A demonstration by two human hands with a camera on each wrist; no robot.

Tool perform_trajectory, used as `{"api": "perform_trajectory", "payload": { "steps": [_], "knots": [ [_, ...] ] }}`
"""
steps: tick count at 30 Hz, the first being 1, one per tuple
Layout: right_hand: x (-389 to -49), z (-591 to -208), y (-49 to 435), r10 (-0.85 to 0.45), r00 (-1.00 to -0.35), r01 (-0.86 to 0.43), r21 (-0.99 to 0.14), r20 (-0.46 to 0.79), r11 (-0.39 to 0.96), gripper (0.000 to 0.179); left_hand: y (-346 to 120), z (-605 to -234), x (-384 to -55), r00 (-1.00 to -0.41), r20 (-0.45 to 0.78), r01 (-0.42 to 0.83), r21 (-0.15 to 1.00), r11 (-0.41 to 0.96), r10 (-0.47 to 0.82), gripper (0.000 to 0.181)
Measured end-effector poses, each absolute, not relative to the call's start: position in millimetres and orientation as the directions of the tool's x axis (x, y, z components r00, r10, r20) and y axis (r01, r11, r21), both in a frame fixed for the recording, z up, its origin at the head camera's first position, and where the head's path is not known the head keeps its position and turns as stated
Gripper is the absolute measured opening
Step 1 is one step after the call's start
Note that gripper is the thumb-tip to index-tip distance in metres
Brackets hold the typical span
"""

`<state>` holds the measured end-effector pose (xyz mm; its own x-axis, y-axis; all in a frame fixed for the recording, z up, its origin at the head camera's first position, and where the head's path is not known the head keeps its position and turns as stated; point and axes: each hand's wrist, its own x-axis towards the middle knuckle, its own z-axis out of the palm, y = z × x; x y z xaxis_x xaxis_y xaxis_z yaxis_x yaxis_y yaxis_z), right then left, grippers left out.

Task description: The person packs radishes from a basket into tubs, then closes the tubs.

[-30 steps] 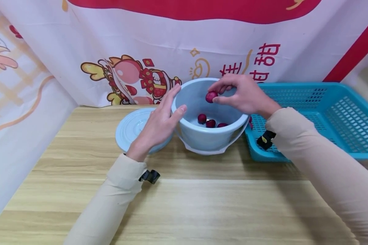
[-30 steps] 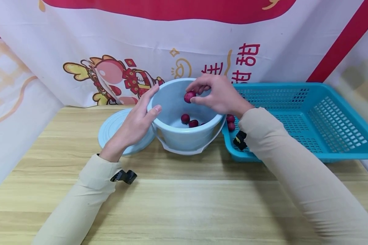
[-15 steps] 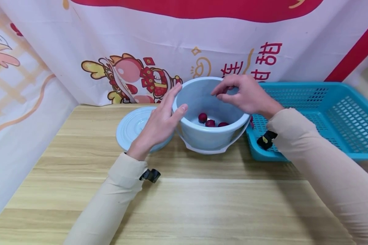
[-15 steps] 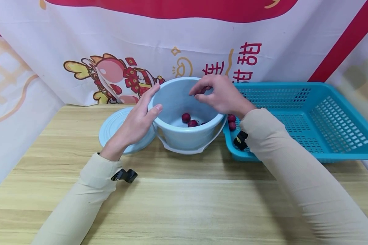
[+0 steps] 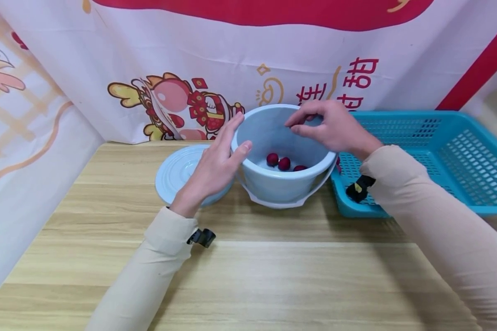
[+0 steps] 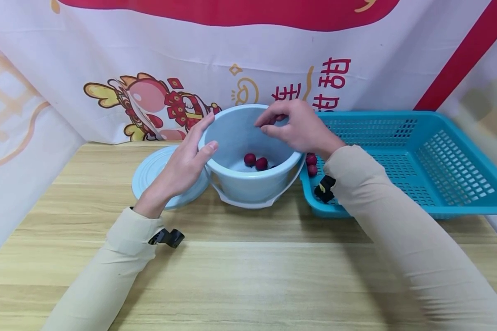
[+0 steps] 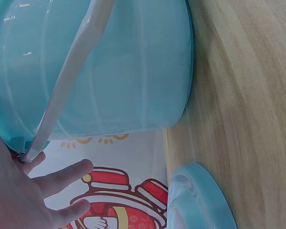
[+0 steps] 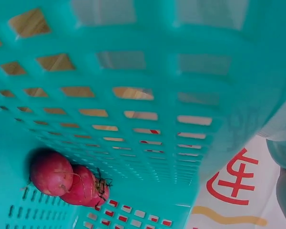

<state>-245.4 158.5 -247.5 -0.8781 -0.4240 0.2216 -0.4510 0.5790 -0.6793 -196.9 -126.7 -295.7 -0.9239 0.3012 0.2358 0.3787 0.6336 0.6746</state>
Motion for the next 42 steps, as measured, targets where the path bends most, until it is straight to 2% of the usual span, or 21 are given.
{"api": "perform_trajectory", "payload": {
  "steps": [10,18,24,28,42],
  "knots": [
    [-252,-246,203,-0.232,-0.959,-0.251,-0.860,0.160,0.445,0.046,-127,-294,-198,-0.924,0.234,0.377,0.676,0.633,0.301,0.072],
    [-264,-261,248,-0.131,-0.991,-0.054,-0.818,-0.026,0.573,0.058,-127,-296,-198,-0.927,0.227,0.370,0.684,0.629,0.299,0.071],
    [-272,-276,267,-0.193,-0.957,0.048,-0.775,-0.216,0.631,0.058,-128,-295,-198,-0.928,0.228,0.369,0.681,0.632,0.296,0.071],
    [-275,-288,273,-0.224,-0.928,0.090,-0.762,-0.298,0.641,0.055,-128,-295,-198,-0.928,0.227,0.367,0.684,0.630,0.294,0.071],
    [-279,-311,272,-0.253,-0.866,0.149,-0.706,-0.431,0.692,0.055,-127,-295,-197,-0.927,0.232,0.371,0.688,0.624,0.296,0.071]
  ]
}}
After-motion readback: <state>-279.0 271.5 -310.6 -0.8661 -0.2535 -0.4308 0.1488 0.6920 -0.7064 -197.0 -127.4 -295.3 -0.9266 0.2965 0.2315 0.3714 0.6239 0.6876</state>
